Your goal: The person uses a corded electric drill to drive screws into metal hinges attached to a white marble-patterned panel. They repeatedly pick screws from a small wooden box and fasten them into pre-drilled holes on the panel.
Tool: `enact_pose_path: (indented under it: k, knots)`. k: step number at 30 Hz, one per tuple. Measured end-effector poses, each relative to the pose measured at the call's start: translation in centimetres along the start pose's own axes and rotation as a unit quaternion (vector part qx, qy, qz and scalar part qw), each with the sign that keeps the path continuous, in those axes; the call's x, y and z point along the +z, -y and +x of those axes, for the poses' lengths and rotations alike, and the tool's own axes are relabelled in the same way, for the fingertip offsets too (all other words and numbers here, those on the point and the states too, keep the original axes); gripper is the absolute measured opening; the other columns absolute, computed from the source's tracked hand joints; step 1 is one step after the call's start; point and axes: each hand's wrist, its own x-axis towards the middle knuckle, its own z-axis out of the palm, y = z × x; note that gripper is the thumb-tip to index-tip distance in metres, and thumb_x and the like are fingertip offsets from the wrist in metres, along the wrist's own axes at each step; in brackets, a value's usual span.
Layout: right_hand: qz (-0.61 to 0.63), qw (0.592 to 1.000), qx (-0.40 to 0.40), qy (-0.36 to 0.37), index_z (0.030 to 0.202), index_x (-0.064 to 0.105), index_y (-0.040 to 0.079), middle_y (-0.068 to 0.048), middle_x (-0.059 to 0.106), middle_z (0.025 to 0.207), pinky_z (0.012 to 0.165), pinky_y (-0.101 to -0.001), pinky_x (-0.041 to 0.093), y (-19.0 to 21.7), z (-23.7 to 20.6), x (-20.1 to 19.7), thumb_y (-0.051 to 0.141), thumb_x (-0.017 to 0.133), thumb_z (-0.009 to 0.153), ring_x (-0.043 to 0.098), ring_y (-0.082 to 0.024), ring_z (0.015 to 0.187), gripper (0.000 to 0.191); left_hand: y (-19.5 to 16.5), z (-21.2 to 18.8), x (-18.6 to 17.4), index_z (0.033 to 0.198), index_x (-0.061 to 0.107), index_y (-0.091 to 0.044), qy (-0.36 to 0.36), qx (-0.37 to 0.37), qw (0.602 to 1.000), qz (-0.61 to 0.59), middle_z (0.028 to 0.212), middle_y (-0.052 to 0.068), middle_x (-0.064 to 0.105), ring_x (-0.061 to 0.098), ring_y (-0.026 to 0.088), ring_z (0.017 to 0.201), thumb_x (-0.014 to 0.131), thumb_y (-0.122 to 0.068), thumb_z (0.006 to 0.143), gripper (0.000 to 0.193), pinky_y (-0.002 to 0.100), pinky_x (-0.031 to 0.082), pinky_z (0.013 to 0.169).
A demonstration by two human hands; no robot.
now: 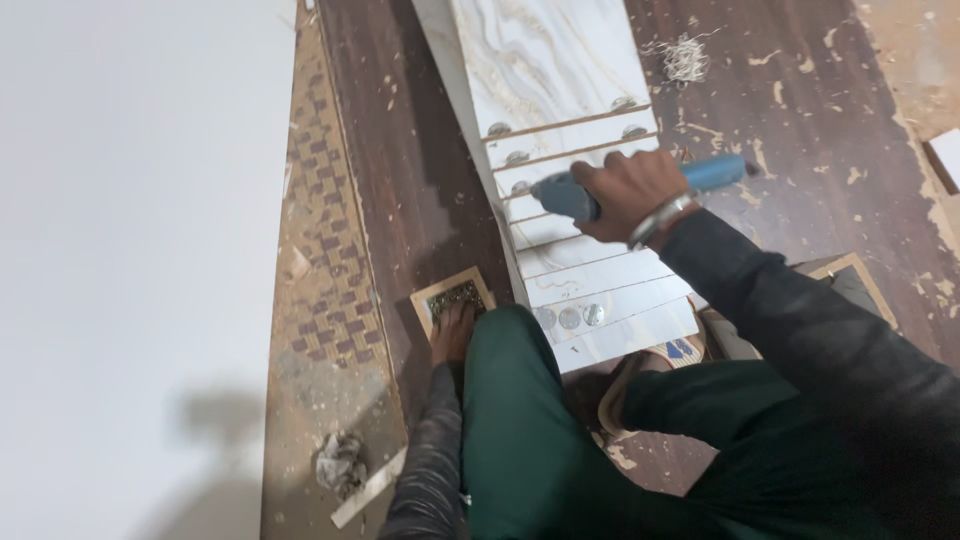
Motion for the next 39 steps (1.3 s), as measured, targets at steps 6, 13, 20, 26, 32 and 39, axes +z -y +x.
enact_pose_path:
  k: [6,13,20,26,32,39]
  knots:
    - [0.068,0.992,0.092,0.048,0.121,0.071,0.018,-0.013,0.072,0.072,0.053,-0.0468,0.056,1.6,-5.8,-4.3,0.045,0.082,0.071,0.071,-0.031,0.057,0.058,0.0,-1.0,0.7,0.143,0.049,-0.012,-0.067,0.088,0.985,0.129,0.143,0.010,0.050,0.044,0.030,0.133,0.052,-0.029,0.094,0.052,0.045,0.044,0.094]
    - [0.094,0.986,0.138,0.018,0.124,0.071,0.018,-0.010,0.078,0.081,0.056,-0.0436,0.058,1.6,-10.7,-4.7,0.051,0.082,0.070,0.074,-0.031,0.065,0.064,0.8,-1.5,1.0,0.140,0.055,-0.018,-0.100,0.103,0.981,0.128,0.139,0.009,0.052,0.046,0.030,0.130,0.052,-0.026,0.091,0.049,0.043,0.045,0.097]
    - [0.131,0.979,0.120,-0.097,0.126,0.072,0.016,-0.011,0.078,0.087,0.062,-0.0435,0.059,-0.4,-11.6,-0.4,0.052,0.080,0.075,0.076,-0.031,0.071,0.064,1.4,-1.2,0.3,0.132,0.062,-0.013,-0.091,-0.137,0.919,-0.357,0.132,0.011,0.059,0.055,0.029,0.119,0.050,-0.027,0.100,0.037,0.041,0.046,0.100]
    - [0.225,0.948,0.098,-0.204,0.122,0.076,0.012,-0.014,0.079,0.098,0.076,-0.0393,0.063,-3.2,-9.8,1.7,0.048,0.083,0.081,0.078,-0.029,0.083,0.055,1.2,-1.7,-0.1,0.129,0.064,-0.011,-0.062,-0.136,0.912,-0.381,0.129,0.011,0.062,0.058,0.028,0.117,0.051,-0.027,0.100,0.036,0.039,0.047,0.100]
    - [0.255,0.936,0.090,-0.226,0.121,0.077,0.009,-0.015,0.078,0.096,0.075,-0.0389,0.062,-4.7,-8.4,3.5,0.049,0.086,0.081,0.077,-0.029,0.082,0.058,1.4,-1.6,0.2,0.126,0.067,-0.008,-0.037,-0.151,0.894,-0.420,0.126,0.012,0.065,0.060,0.027,0.115,0.051,-0.027,0.101,0.035,0.037,0.048,0.100]
    - [0.245,0.949,0.081,-0.183,0.119,0.079,0.011,-0.015,0.078,0.092,0.070,-0.0411,0.062,-5.2,-8.3,4.0,0.049,0.087,0.078,0.077,-0.030,0.077,0.057,2.6,-2.2,0.3,0.123,0.070,-0.005,-0.029,-0.176,0.873,-0.453,0.122,0.012,0.069,0.063,0.025,0.113,0.052,-0.027,0.101,0.035,0.035,0.048,0.100]
